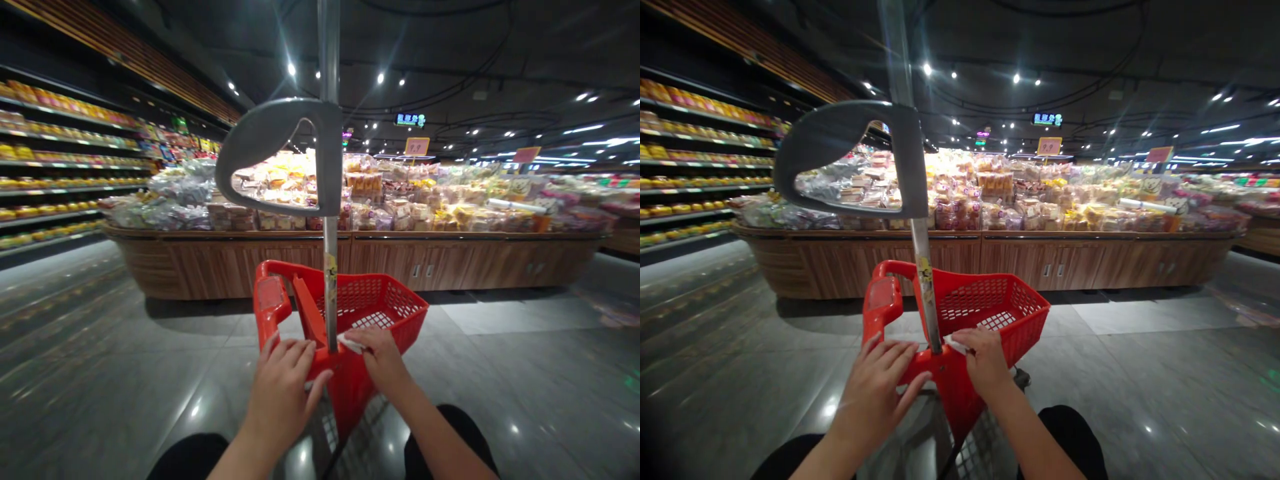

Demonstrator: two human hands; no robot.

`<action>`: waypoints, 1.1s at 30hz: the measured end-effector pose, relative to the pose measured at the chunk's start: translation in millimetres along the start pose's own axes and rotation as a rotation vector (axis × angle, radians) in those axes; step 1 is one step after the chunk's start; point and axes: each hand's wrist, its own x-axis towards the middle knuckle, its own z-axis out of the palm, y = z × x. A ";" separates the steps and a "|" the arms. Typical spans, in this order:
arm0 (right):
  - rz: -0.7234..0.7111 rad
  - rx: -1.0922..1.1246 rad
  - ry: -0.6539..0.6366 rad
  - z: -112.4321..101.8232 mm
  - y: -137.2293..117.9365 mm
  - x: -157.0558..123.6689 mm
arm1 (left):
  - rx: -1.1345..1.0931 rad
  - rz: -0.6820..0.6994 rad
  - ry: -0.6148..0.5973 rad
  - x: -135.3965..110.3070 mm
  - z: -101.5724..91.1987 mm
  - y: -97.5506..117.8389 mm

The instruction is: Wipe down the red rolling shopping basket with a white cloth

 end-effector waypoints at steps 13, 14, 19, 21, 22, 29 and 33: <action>-0.526 -0.090 -0.475 18.2 10.7 73.2 | -0.082 -0.049 -0.013 -4.0 1.8 -37.6; -0.559 -0.082 -0.505 22.8 10.0 75.4 | -0.082 -0.040 -0.004 -4.5 2.0 -40.2; -0.556 -0.179 -0.572 36.1 5.7 86.7 | -0.079 -0.046 -0.016 -5.5 3.0 -52.2; -0.533 -0.202 -0.665 33.9 2.6 89.9 | -0.078 -0.051 -0.038 -5.7 2.8 -56.1; -0.531 -0.192 -0.719 31.7 1.0 90.8 | -0.077 -0.045 -0.043 -6.0 2.6 -57.9; -0.535 -0.237 -0.718 38.9 4.9 102.4 | -0.054 0.032 -0.019 -9.4 3.5 -71.1; -0.501 -0.294 -0.698 47.0 7.0 114.8 | -0.040 0.039 -0.033 -9.2 2.4 -79.3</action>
